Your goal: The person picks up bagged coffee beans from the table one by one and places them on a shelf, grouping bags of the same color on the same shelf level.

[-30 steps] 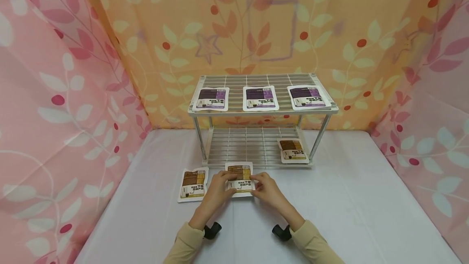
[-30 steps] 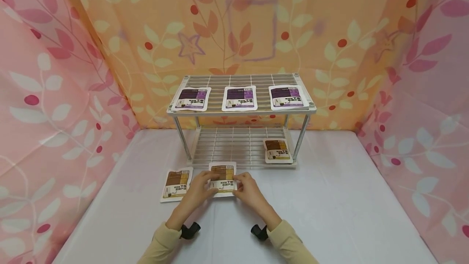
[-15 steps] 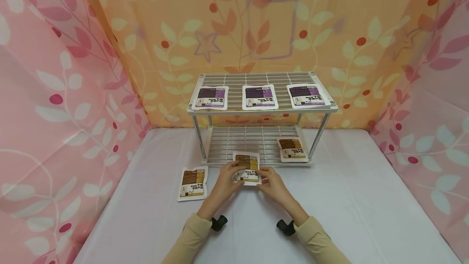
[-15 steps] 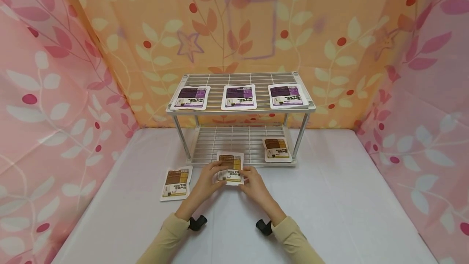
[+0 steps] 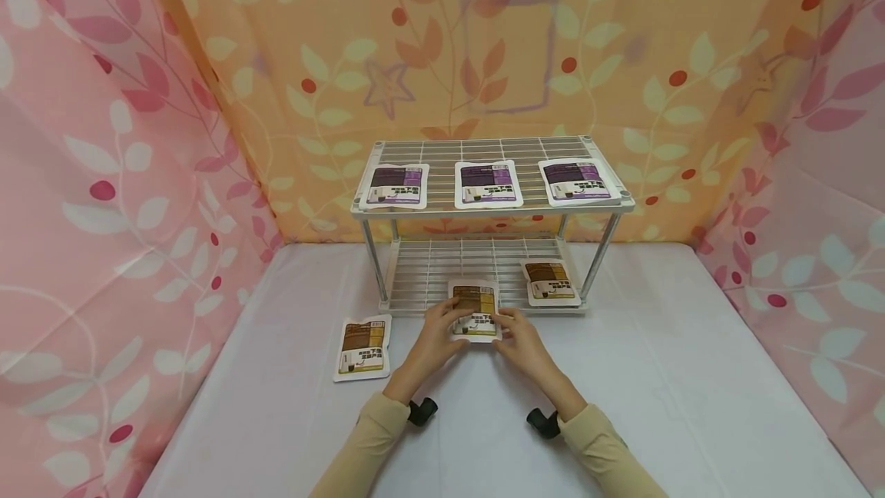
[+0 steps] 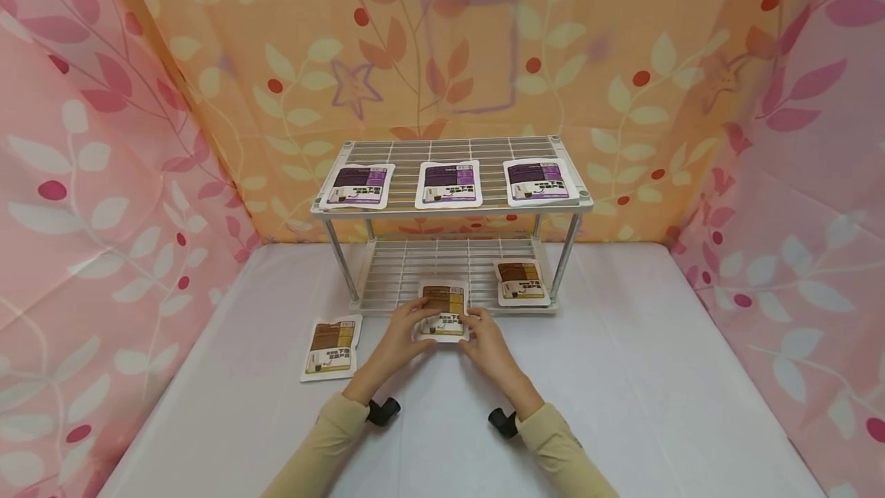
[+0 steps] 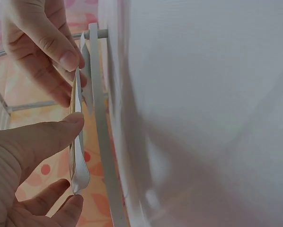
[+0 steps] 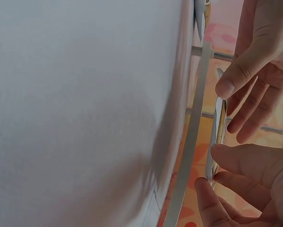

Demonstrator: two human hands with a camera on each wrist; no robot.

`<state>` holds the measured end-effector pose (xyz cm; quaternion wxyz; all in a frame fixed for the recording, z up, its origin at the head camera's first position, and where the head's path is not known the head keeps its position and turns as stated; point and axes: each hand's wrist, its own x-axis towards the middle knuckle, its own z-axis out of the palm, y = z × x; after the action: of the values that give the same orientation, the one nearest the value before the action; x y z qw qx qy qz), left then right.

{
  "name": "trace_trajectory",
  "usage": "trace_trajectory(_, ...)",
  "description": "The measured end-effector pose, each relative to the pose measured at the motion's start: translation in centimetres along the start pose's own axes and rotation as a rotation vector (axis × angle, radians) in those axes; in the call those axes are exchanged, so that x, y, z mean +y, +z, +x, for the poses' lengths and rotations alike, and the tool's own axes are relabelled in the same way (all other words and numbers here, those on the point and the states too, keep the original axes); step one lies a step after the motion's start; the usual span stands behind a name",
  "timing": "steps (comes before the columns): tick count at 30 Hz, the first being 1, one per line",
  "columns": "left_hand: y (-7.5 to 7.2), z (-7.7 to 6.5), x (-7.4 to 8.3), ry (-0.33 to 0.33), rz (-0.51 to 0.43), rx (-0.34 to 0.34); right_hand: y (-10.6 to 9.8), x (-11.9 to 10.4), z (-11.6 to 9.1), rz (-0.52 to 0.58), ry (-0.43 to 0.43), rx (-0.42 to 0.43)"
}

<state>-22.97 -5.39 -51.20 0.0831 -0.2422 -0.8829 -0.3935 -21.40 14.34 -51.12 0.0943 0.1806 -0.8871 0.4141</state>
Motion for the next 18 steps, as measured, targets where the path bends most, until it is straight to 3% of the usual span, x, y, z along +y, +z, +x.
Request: trace_trajectory(18,0.9,2.8,-1.2,0.006,-0.016,-0.020,-0.6,0.5,1.7,-0.137,-0.037,0.036)
